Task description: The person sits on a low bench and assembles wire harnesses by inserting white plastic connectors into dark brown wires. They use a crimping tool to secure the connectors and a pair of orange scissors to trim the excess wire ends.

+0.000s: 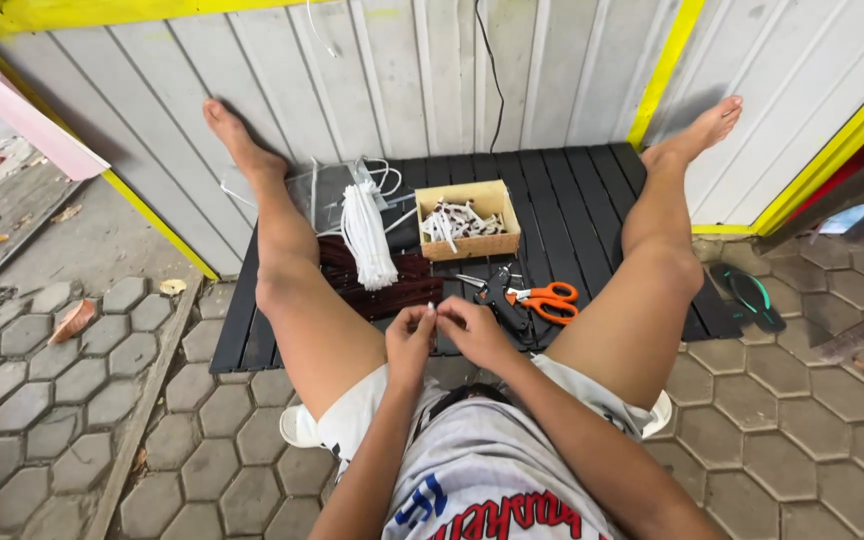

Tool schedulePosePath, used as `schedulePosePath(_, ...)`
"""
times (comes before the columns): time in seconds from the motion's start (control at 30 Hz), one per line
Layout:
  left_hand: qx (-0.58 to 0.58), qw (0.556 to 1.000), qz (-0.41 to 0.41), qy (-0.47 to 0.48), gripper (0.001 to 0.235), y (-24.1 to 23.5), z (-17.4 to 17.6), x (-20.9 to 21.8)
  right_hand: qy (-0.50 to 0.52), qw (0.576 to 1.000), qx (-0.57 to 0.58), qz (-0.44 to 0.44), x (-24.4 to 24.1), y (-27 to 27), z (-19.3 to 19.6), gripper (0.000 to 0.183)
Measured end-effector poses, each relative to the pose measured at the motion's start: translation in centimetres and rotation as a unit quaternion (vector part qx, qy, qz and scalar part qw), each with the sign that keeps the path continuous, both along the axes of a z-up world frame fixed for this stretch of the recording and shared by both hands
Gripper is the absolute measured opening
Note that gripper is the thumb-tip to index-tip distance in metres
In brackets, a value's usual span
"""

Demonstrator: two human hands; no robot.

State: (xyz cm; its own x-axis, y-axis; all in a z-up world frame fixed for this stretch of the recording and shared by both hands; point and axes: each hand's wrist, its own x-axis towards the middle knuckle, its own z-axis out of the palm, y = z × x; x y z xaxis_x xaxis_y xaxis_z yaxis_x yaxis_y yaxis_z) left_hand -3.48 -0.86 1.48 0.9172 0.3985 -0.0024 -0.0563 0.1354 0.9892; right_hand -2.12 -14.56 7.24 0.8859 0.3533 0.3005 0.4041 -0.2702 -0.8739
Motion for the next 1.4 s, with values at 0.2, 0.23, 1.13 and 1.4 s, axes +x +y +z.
schedulePosePath(0.2, -0.121, 0.992, -0.016, 0.031, 0.012, 0.5, -0.4, -0.1, 0.069, 0.995, -0.002, 0.072, -0.3, -0.7, 0.2, 0.029)
schedulePosePath(0.23, -0.121, 0.992, -0.017, 0.030, 0.012, 0.7, -0.9, 0.0, 0.068, 0.995, -0.002, 0.072, -0.3, -0.8, 0.2, 0.029)
schedulePosePath(1.13, -0.124, 0.986, 0.005, 0.111, 0.014, 1.1, -7.8, 5.2, -0.002, 0.992, -0.005, 0.128, -1.0, -1.4, 1.8, 0.011)
schedulePosePath(1.4, -0.090, 0.981, -0.060, 0.160, 0.020, -0.3, -8.2, 4.9, 0.100, 0.974, -0.020, 0.202, 0.4, -2.7, -0.6, 0.016)
